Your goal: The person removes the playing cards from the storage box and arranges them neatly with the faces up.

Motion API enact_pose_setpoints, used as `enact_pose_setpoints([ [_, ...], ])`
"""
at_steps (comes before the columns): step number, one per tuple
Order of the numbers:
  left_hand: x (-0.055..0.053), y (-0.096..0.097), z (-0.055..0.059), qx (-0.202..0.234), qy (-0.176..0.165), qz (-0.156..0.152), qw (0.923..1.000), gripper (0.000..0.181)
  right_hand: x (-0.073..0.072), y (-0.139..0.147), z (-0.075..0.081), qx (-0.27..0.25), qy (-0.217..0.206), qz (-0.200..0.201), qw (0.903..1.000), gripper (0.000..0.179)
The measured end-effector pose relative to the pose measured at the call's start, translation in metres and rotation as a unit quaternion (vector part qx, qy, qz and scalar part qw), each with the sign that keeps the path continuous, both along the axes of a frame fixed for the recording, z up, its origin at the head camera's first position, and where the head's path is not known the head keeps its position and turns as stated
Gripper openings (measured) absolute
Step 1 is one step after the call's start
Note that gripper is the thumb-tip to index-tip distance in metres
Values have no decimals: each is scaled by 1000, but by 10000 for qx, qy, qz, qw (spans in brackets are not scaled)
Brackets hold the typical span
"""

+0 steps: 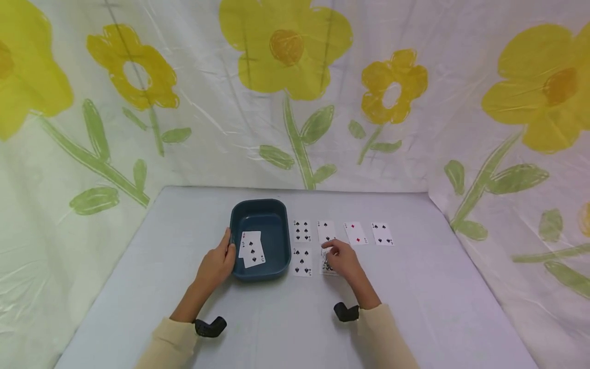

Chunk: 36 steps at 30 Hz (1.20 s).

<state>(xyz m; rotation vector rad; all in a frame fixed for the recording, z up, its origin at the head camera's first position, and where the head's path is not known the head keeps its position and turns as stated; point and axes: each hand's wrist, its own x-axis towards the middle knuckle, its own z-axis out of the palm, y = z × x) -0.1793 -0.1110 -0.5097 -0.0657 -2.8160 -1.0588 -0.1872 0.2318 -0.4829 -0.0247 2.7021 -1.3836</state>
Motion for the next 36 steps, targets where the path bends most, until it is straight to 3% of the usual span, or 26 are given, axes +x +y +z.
enact_pose_setpoints([
  [3, 0, -1, 0, 5, -37, 15, 10000, 59, -1, -22, 13, -977, 5, 230, 9949, 26],
  [6, -1, -1, 1, 27, -35, 27, 10000, 59, -2, -48, 27, -1759, 52, 898, 9803, 30],
  [9, -1, -1, 0, 34, -73, 32, 10000, 60, -4, -76, 33, -2110, -38, 1692, 9627, 34],
  [11, 0, -1, -1, 41, -138, 48, 9999, 60, -7, -94, 32, -2062, -220, 2069, 9561, 38],
  [13, 0, 0, -3, 67, -191, 40, 9998, 60, -10, -110, 27, -1788, -385, 2289, 9561, 40],
  [22, 2, 3, -8, -39, -42, -82, 9999, 59, -20, -150, 5, -553, -1068, 2154, 9691, 45],
  [36, 2, -4, 2, -130, 60, -80, 9999, 63, -20, -167, 6, -446, -1051, 2647, 9575, 44],
])
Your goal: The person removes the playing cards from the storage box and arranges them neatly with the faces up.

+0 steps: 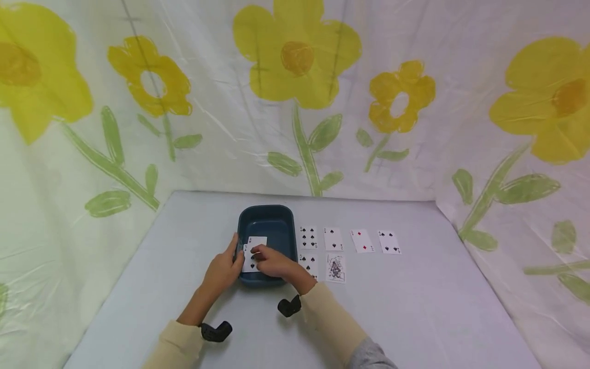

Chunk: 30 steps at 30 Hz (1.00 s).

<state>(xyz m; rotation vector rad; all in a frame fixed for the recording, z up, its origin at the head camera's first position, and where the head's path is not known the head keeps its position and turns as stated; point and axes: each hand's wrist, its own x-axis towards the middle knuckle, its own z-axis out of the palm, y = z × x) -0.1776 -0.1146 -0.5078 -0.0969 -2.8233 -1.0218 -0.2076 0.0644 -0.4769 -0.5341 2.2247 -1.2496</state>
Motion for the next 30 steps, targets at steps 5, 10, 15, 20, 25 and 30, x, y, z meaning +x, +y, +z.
enact_pose_setpoints([
  [5, 0, 1, 0, 13, -72, -8, 10000, 64, 0, -1, -3, 147, 207, 509, 9984, 44],
  [10, -1, 2, -2, 5, -98, 1, 10000, 66, 1, 1, -7, 120, 775, 332, 9964, 41],
  [15, 0, 2, -6, -78, -145, 38, 9999, 66, 3, 0, -12, 580, 1640, 1, 9847, 41],
  [20, 1, 2, -6, -46, -72, -25, 10000, 66, 6, -3, -12, 1385, 1916, 609, 9697, 41],
  [25, 0, 1, -3, -11, 5, -54, 10000, 66, 5, -3, -6, 1406, 1875, 980, 9672, 43],
  [30, -2, 0, -1, 29, 13, -62, 10000, 67, 2, 0, 0, 1108, 1789, 1266, 9694, 45],
])
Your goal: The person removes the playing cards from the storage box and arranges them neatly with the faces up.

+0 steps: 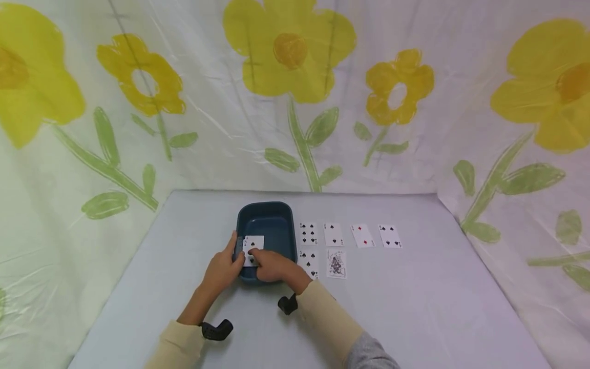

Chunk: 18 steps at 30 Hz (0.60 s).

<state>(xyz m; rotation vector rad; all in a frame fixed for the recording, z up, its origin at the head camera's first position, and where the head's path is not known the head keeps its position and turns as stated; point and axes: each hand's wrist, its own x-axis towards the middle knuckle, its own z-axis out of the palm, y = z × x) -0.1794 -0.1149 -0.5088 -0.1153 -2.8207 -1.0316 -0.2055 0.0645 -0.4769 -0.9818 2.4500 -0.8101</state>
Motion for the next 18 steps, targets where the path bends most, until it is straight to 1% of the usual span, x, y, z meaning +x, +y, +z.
enact_pose_setpoints([
  [7, -1, 0, 3, 2, -65, -21, 10000, 71, -5, 6, 4, -92, -238, 236, 9994, 50],
  [9, 0, 0, 3, 18, -80, -18, 10000, 71, -7, 8, 4, -190, -387, 271, 9987, 52],
  [11, 1, -1, 3, 40, -87, -40, 9999, 71, -9, 9, 2, -391, -606, 242, 9971, 51],
  [14, 1, -2, 3, 86, -171, -93, 9998, 71, -9, 9, -3, -944, -1417, 189, 9852, 52],
  [18, 0, -2, 3, 102, -246, -181, 9995, 71, -8, 9, -8, -1458, -2253, 187, 9632, 55],
])
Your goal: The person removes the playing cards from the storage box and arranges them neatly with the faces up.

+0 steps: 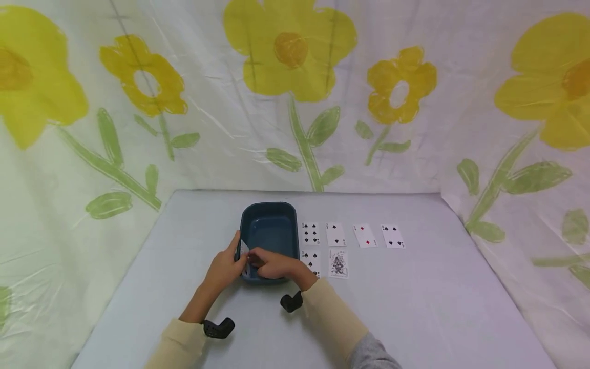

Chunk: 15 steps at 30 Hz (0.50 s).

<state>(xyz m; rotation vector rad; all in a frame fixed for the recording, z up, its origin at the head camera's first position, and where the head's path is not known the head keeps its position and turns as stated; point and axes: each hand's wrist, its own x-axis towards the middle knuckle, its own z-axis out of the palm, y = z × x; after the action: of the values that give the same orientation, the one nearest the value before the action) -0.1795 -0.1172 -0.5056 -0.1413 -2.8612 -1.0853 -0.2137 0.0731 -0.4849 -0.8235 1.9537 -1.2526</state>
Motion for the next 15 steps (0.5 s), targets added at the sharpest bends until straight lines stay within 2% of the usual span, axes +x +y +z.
enact_pose_setpoints([
  [7, 1, 1, 1, -74, 161, -32, 9998, 64, 1, 1, 1, -137, -304, -545, 9980, 48],
  [10, 1, 2, 0, -43, 129, -39, 9999, 62, -1, 2, 0, -220, -432, -749, 9960, 47],
  [15, -1, 2, 1, 6, 97, -70, 9999, 57, -4, 2, -2, -476, -924, -997, 9896, 50],
])
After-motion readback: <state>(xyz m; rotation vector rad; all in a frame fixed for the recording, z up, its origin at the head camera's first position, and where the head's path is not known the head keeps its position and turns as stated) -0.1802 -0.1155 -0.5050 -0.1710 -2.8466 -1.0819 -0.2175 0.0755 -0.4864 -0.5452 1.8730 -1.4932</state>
